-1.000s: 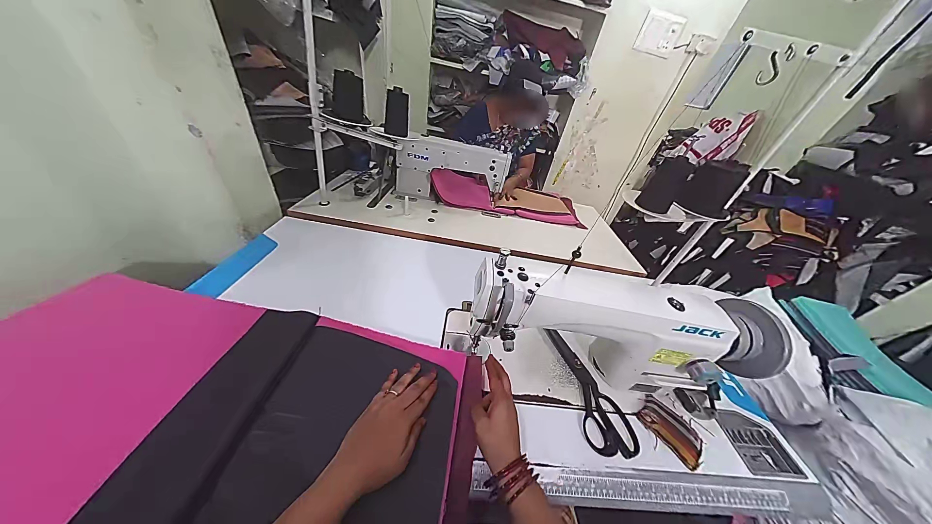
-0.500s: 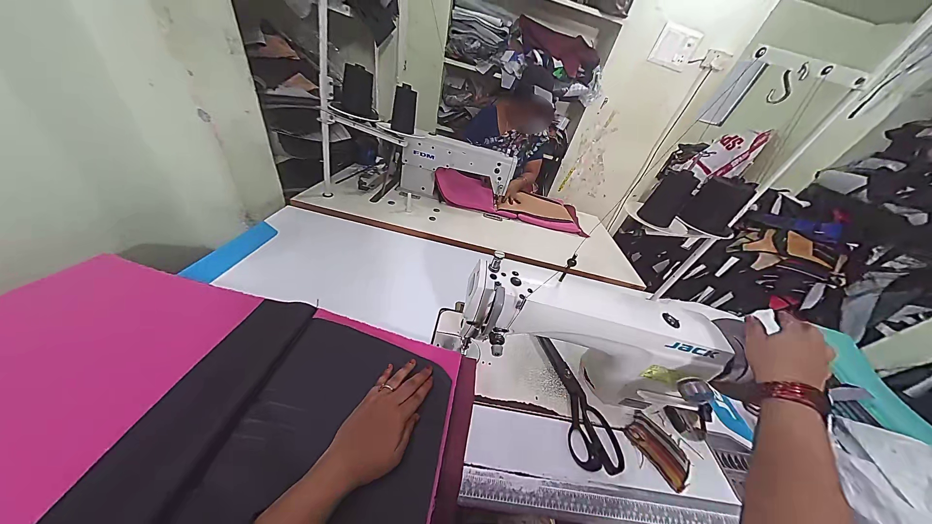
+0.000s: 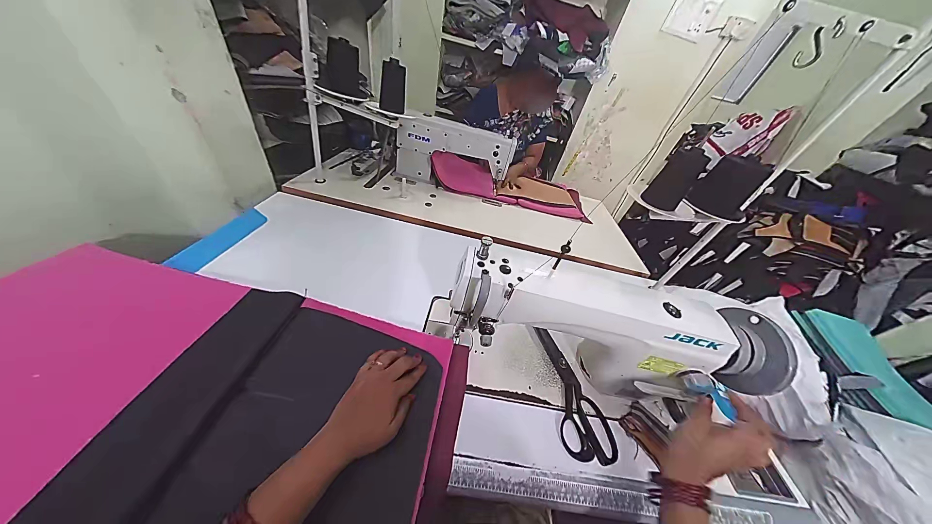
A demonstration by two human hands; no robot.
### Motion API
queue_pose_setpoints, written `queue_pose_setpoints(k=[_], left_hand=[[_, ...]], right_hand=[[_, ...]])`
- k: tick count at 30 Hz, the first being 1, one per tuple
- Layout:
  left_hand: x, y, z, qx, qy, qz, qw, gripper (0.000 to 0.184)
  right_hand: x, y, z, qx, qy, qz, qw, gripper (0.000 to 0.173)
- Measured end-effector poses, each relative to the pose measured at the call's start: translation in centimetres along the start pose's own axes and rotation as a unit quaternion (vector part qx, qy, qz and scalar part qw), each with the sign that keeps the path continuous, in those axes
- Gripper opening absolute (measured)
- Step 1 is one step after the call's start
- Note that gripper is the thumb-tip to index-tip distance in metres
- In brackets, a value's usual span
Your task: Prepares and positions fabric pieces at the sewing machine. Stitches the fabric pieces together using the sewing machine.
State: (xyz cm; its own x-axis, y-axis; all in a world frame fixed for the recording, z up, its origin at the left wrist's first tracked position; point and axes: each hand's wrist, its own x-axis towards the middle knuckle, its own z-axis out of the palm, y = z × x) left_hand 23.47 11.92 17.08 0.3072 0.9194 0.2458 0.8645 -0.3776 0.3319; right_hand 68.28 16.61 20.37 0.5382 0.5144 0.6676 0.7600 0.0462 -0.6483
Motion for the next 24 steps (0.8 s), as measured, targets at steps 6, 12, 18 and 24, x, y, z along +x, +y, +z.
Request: queue_pose_setpoints(k=[6,12,18,24], left_hand=[[1.9,0.1,0.4,-0.007,0.02,-0.002,1.0,0.033],[2.0,0.1,1.1,0.001,-0.02,0.021,1.0,0.046],[3.8,1.7,1.4,-0.001,-0.069,-0.063,0.996,0.049],[7.7,2.4,0.8,0.005,-0.165,-0.133,0.977,0.054]], right_hand=[[-18.0,-14.8,6.0,0.168,-0.373,-0.289,0.866,0.041],[-20.7,-15.7,7.9,0.059,-0.395,-0.339,0.852,0.055],[-19.2,-15.4,8.8,0.026,-0.448,-0.354,0.821,0.058],[-16.3,-15.6,10.8,0.01,-0.52,-0.315,0.794,0.057]])
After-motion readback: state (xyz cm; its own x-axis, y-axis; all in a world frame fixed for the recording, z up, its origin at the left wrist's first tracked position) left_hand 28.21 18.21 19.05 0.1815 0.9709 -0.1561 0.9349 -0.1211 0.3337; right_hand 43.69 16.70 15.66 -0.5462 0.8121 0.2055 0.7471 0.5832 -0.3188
